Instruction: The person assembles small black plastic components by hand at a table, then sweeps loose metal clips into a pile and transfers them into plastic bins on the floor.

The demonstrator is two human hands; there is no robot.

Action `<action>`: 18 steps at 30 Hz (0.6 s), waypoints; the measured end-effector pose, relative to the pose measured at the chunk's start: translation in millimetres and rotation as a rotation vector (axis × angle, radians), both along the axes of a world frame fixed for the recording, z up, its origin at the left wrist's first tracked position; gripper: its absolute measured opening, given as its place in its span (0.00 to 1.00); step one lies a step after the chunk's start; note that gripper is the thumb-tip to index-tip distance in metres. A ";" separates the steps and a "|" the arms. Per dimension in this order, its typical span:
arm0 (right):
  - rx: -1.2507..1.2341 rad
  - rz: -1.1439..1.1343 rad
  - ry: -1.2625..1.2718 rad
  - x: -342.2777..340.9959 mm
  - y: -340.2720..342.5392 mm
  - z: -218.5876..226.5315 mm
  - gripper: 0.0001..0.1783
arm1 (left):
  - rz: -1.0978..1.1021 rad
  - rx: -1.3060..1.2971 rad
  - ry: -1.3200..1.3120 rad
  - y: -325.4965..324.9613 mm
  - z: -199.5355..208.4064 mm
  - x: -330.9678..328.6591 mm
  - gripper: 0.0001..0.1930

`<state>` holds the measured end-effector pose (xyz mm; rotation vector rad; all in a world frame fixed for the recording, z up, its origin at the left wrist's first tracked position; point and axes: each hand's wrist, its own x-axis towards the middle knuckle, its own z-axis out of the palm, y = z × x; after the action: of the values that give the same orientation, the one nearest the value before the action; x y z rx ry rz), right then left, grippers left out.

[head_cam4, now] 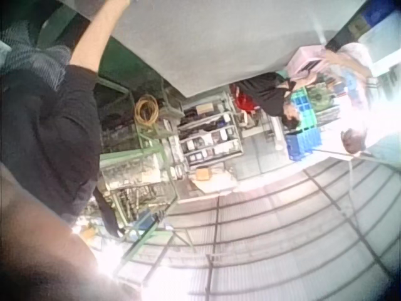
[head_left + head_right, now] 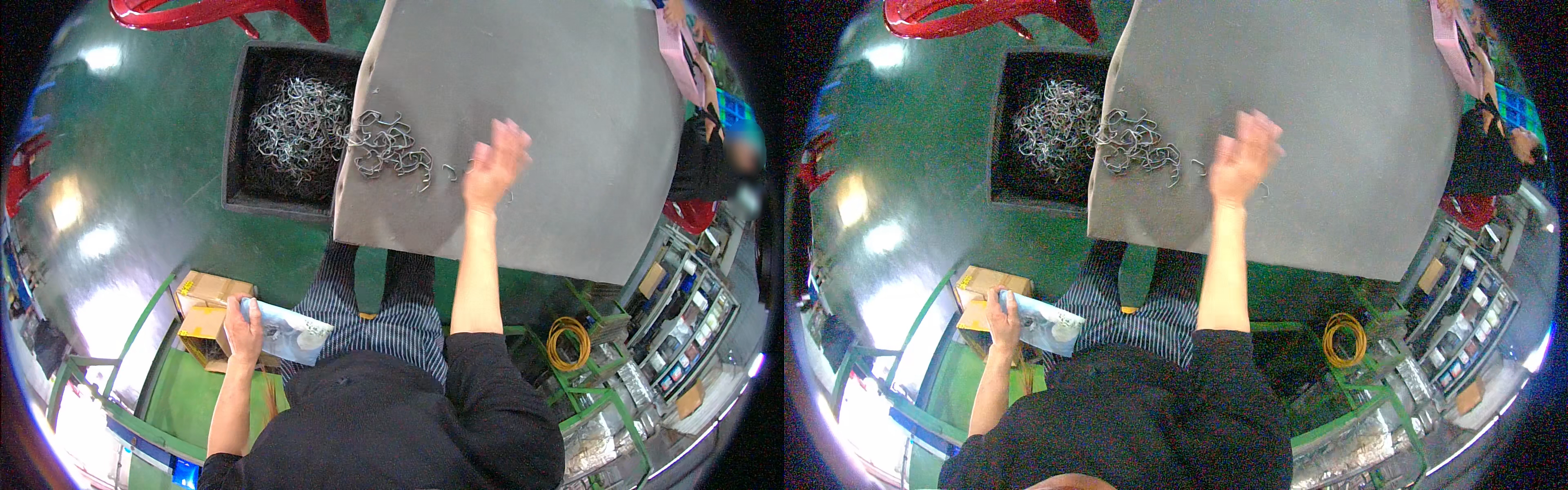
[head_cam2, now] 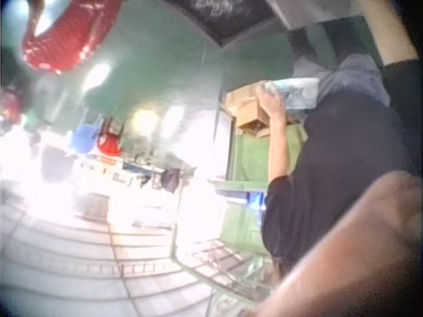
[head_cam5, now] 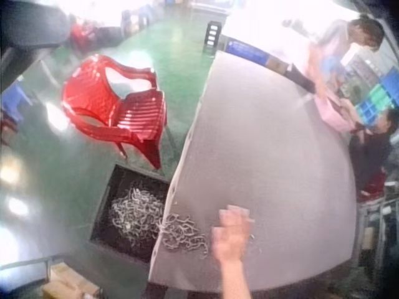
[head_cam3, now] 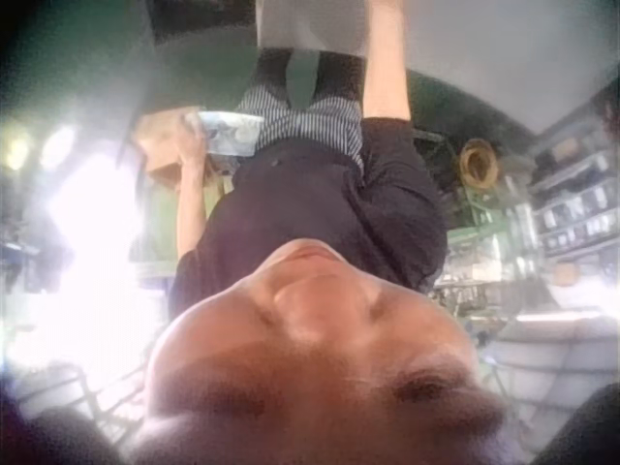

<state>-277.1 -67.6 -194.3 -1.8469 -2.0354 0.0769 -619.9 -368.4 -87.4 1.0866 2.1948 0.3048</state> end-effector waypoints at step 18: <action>-0.113 0.373 0.283 -220.3 -39.9 -30.1 0.25 | 0.043 0.041 0.054 -10.1 5.6 -27.5 0.10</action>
<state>-497.4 -107.5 -224.4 -1.3963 -2.1745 0.5321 -647.4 -378.5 -81.9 1.0818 2.2712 0.3442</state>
